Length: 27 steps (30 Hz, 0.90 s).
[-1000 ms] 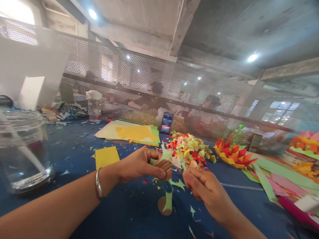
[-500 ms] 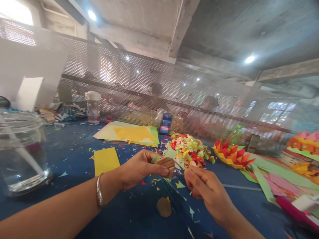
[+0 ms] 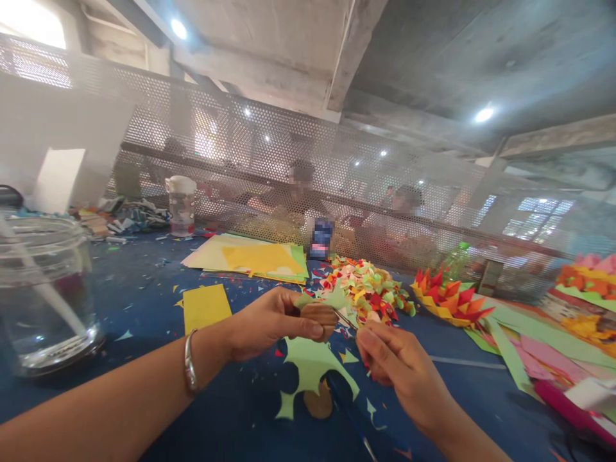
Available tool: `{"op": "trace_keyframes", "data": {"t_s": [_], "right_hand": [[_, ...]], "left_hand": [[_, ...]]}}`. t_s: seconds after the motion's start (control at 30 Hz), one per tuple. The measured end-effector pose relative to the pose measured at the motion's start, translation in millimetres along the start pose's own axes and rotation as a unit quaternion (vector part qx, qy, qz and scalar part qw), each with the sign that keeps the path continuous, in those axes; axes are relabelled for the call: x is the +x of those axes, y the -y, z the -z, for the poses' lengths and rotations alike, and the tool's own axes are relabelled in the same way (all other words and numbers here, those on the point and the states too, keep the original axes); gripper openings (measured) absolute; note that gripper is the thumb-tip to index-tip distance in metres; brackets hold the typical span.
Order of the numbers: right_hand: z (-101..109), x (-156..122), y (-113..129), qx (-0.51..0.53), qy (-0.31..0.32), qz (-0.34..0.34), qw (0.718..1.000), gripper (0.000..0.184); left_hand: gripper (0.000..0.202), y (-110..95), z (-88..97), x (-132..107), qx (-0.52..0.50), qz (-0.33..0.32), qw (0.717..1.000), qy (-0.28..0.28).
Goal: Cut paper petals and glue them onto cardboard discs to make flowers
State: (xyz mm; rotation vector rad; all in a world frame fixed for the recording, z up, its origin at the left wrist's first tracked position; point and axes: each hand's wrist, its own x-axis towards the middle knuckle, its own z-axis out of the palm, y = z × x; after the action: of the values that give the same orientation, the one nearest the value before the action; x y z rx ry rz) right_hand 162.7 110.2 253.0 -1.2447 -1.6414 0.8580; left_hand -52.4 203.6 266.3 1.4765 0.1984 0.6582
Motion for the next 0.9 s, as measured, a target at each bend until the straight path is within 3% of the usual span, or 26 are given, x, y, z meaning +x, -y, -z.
{"op": "trace_keyframes", "data": {"t_s": [0.9], "right_hand": [[-1.7,-0.6,4.9,-0.032,0.01,-0.007,0.999,0.046]], "left_hand": [[0.002,-4.7,-1.4,-0.3,0.006,0.027,0.999,0.021]]}}
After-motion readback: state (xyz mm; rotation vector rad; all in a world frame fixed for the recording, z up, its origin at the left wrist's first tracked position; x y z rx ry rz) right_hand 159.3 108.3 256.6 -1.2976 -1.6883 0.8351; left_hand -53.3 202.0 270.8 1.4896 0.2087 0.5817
